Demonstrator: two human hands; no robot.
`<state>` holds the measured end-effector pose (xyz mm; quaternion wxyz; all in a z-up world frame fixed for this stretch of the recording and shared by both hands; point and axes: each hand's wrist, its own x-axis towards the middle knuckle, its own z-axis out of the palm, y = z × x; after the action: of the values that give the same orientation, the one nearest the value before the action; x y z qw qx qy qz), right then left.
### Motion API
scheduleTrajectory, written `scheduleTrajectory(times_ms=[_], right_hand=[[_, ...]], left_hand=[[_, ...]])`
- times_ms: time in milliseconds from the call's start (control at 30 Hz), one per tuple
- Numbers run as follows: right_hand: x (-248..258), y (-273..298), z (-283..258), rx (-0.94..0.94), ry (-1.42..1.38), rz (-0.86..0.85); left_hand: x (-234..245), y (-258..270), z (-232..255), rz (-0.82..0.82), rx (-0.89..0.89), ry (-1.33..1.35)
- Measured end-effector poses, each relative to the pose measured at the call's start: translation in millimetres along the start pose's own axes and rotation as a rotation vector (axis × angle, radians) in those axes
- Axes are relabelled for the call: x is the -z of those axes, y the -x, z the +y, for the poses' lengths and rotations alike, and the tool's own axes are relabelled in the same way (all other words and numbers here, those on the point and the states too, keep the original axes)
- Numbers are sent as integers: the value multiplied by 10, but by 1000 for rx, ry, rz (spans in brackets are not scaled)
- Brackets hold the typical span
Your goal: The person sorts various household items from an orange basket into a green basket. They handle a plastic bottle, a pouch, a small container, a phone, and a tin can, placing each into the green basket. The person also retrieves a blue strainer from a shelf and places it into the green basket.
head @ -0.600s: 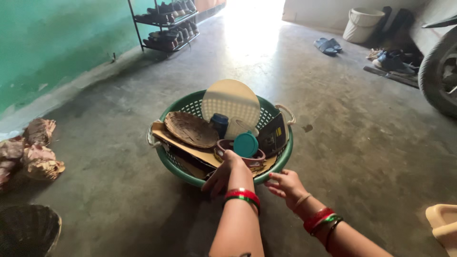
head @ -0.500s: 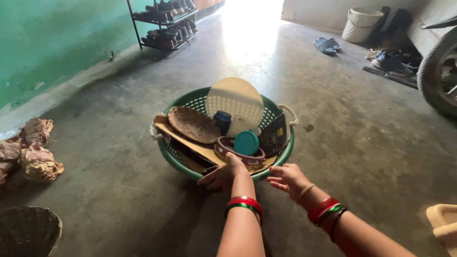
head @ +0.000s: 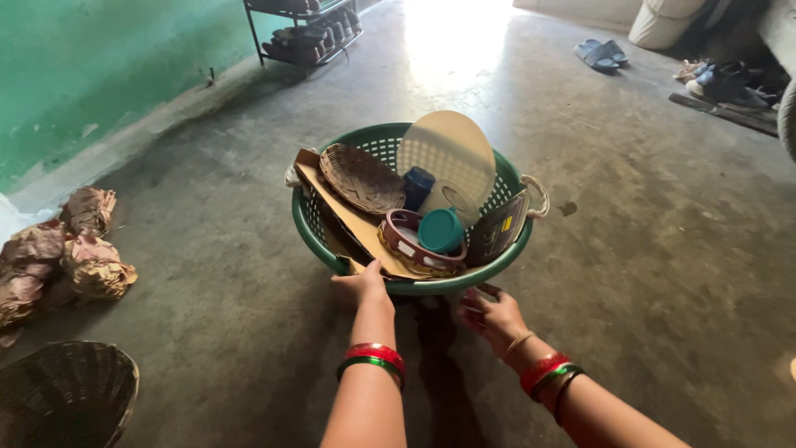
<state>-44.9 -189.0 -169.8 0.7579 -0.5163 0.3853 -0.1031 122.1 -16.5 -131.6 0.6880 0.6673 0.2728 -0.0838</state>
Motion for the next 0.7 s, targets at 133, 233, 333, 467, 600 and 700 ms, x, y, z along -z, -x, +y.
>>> scheduleTrajectory(times_ms=[133, 233, 333, 467, 600, 700], right_hand=[[-247, 95, 138, 178, -133, 64], [-369, 246, 156, 265, -173, 68], [-433, 377, 118, 328, -163, 18], [-532, 403, 82, 365, -167, -47], [-633, 283, 72, 253, -91, -104], [-692, 200, 103, 289, -71, -146]], left_hand=[[99, -103, -15, -3, -30, 104], [140, -37, 84, 11, -26, 13], [217, 54, 206, 51, -29, -123], [313, 121, 273, 114, -265, -221], [237, 76, 333, 225, -398, -350], [97, 104, 349, 371, -517, -324]])
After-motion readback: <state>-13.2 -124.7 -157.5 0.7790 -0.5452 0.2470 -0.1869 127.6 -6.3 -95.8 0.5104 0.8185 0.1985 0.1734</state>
